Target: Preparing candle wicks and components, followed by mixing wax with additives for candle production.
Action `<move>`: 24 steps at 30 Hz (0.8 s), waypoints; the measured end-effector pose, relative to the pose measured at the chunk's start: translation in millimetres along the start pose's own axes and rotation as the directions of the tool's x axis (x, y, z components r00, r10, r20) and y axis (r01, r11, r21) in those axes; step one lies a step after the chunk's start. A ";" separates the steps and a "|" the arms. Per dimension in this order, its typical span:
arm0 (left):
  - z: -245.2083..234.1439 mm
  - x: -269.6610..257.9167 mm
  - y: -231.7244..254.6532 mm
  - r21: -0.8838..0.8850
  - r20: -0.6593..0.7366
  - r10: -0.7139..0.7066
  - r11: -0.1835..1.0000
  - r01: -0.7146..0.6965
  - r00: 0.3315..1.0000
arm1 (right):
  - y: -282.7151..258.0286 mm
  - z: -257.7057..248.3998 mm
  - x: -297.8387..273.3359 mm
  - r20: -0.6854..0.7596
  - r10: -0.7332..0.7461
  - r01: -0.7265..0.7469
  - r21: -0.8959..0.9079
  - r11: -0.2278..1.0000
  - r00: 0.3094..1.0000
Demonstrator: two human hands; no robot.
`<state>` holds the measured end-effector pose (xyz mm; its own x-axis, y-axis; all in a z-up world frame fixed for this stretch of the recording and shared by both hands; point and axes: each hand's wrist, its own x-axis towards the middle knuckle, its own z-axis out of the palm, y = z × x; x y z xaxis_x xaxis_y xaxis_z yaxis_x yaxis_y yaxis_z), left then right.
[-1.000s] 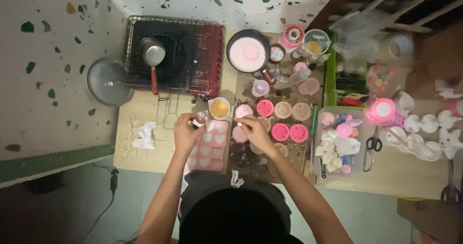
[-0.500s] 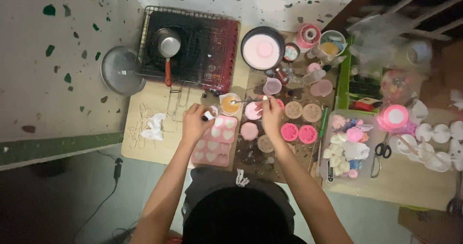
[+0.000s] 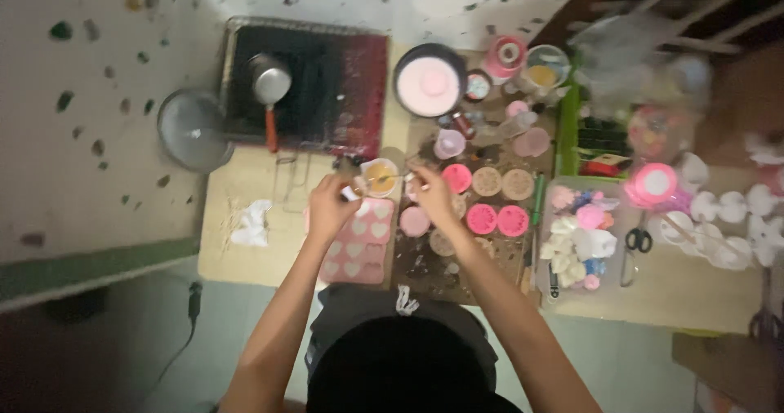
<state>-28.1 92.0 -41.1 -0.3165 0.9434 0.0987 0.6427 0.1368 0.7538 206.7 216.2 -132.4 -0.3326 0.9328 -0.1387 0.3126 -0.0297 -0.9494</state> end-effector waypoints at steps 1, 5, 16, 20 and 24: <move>5.7 -1.8 -3.2 -0.109 -0.076 -0.023 0.994 0.015 0.997 | -5.2 0.1 1.2 0.039 -0.054 0.055 -0.016 0.998 0.998; 15.8 -9.7 -5.2 -0.278 -0.133 -0.200 0.948 0.157 0.971 | -38.7 -31.7 0.4 -0.080 0.034 -0.018 0.193 0.981 0.996; 24.4 -42.2 3.1 -0.334 -0.120 -0.386 0.883 0.329 0.915 | 109.7 -381.9 96.6 -0.788 -0.375 -0.182 -0.512 0.839 0.489; 21.3 -42.0 14.7 -0.323 -0.107 -0.467 0.851 0.413 0.878 | 54.8 -434.2 141.9 -0.868 0.257 -0.339 0.110 0.934 0.425; 25.6 -37.1 14.1 -0.351 -0.126 -0.544 0.806 0.476 0.829 | 136.7 -493.6 171.9 -0.889 0.219 -0.682 -0.132 0.719 0.403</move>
<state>10.6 66.7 -50.8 -0.7000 0.6701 -0.2470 0.1224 0.4533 0.8829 631.4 549.7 -147.0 0.7249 0.6887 -0.0132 0.5694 -0.6099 -0.5511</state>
